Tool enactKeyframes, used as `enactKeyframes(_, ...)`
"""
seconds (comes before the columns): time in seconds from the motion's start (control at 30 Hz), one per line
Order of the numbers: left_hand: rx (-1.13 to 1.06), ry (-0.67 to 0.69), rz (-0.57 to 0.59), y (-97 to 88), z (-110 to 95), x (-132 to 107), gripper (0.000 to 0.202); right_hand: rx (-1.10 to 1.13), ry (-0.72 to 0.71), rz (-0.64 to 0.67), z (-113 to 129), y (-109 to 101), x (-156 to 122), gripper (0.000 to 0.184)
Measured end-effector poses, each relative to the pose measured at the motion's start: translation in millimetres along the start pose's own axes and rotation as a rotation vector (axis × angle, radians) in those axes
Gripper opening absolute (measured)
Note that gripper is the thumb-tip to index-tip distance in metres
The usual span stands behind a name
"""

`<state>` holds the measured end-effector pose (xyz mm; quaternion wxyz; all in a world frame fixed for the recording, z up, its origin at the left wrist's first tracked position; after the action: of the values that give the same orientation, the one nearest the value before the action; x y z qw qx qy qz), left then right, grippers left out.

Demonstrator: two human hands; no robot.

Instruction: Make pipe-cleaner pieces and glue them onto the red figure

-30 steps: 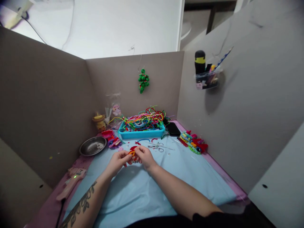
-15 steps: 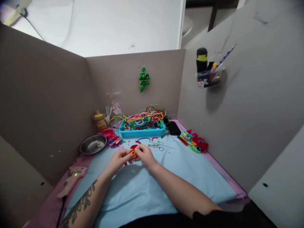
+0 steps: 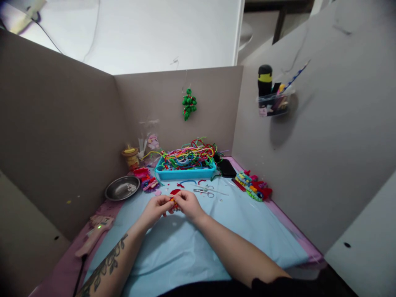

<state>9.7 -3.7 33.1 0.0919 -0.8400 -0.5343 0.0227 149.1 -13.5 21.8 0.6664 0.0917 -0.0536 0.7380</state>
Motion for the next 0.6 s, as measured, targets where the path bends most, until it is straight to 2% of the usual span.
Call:
enactKeyframes(0.3,-0.006,0.016,0.011,1.4,-4.4,-1.2,0.028,-0.019,-0.041,-0.037,-4.2,0.0,0.8,0.029)
enactKeyframes(0.47,-0.007,0.005,-0.026,-2.0,-3.1,-0.6,0.027,-0.021,-0.024,-0.008,-3.8,-3.5,3.4,0.026)
enactKeyframes(0.6,-0.008,0.005,-0.029,-3.5,-1.1,0.0,0.027,-0.051,-0.065,-0.027,-6.1,-7.0,4.4,0.023)
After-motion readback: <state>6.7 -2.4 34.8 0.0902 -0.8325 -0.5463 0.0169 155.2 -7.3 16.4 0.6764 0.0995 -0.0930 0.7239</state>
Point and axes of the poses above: each hand's wrist, its own x-axis towards the middle knuckle, its own y-axis out of the palm, z = x × y, the point moved 2 cm from there along x, towards the middle knuckle, and after that the axes turned 4 degrees about -x, right-handed, at the moved point
